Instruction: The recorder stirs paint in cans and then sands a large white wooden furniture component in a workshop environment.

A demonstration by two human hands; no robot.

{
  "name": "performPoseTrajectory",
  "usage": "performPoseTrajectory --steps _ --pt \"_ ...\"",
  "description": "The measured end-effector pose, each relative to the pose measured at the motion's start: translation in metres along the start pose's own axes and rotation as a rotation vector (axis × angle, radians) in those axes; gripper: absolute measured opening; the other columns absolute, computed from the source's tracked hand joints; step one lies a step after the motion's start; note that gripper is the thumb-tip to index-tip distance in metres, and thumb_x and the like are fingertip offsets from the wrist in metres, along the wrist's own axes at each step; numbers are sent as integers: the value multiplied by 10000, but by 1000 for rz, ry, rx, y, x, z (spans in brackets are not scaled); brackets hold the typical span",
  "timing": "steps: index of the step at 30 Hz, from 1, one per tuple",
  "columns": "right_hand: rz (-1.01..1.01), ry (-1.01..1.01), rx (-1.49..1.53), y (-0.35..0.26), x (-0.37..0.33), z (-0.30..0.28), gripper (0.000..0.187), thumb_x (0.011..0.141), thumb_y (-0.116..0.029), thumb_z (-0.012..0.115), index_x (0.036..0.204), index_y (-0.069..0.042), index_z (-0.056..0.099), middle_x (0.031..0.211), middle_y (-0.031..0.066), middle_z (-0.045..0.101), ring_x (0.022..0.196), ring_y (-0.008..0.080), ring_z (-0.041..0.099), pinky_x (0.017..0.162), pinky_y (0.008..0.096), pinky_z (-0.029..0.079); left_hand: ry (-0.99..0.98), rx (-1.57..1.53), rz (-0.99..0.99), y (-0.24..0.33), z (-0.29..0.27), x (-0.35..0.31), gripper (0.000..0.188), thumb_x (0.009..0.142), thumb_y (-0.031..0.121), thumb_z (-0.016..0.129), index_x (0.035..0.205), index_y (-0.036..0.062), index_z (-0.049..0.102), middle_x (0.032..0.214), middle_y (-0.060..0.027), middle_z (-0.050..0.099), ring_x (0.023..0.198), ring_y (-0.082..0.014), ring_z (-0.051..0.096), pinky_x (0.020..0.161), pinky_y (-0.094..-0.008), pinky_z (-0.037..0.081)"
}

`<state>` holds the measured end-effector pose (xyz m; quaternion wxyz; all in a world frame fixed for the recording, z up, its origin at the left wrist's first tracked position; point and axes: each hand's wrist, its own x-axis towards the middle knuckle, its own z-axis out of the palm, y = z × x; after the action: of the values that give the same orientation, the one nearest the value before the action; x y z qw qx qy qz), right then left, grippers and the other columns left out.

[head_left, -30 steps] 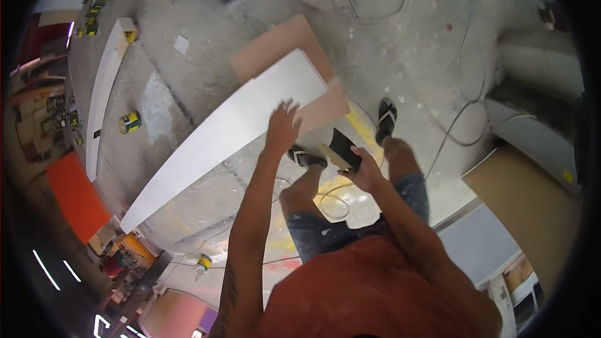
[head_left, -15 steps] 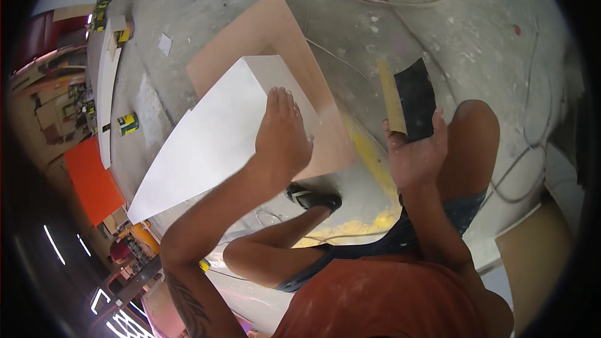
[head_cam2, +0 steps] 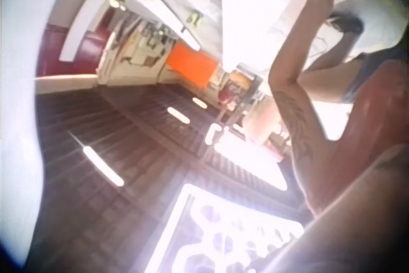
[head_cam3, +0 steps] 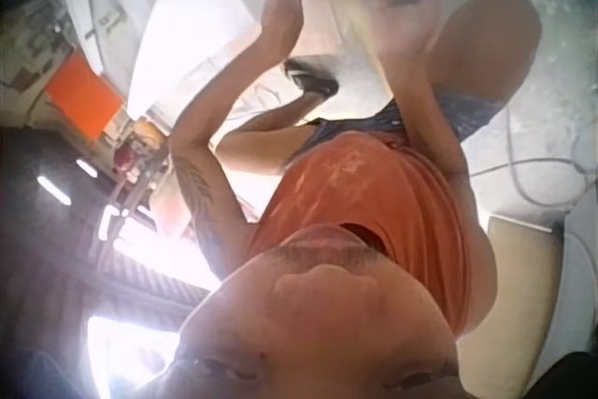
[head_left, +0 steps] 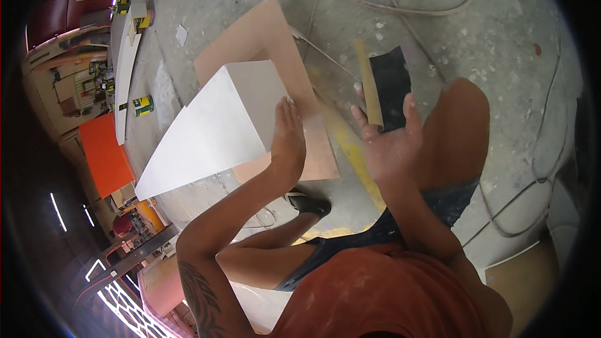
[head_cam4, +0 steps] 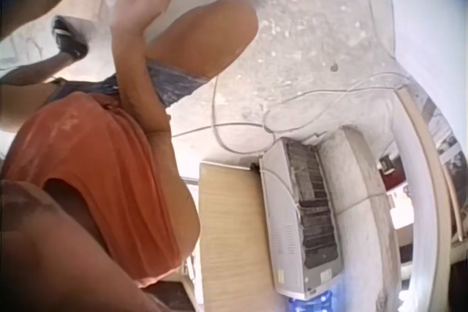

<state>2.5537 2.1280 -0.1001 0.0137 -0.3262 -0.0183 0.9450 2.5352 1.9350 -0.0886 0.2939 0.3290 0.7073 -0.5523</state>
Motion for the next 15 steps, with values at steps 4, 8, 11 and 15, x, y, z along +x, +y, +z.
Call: performPoseTrajectory --steps 4,8,11,15 --pt "89 -75 34 -11 10 2 355 1016 -312 552 1301 -101 550 1282 74 630 1233 291 584 1059 495 415 67 8 -21 5 -4 -5 531 1014 235 413 1477 -24 429 1545 -206 410 1462 -368 325 1202 -484 216" --pt "92 -85 39 -17 18 4 361 1005 -328 572 1279 -93 564 1265 88 636 1230 302 585 1065 494 412 126 -180 42 5 -14 -32 491 996 253 476 1391 -33 531 1468 -212 498 1424 -357 372 1179 -463 257" --pt "140 -118 23 -17 24 7 368 1003 -331 574 1279 -87 560 1295 106 619 1242 312 577 1082 507 406 104 -366 140 -6 -30 -60 467 983 305 543 1324 -9 596 1382 -203 576 1303 -340 518 1103 -451 378" --pt "319 -170 79 -16 24 8 441 1017 -340 536 1350 -51 516 1383 141 564 1282 337 548 1096 535 403 226 -1519 250 -46 -46 -84 315 1007 257 560 1199 22 643 1114 -142 693 926 -257 698 816 -380 547"
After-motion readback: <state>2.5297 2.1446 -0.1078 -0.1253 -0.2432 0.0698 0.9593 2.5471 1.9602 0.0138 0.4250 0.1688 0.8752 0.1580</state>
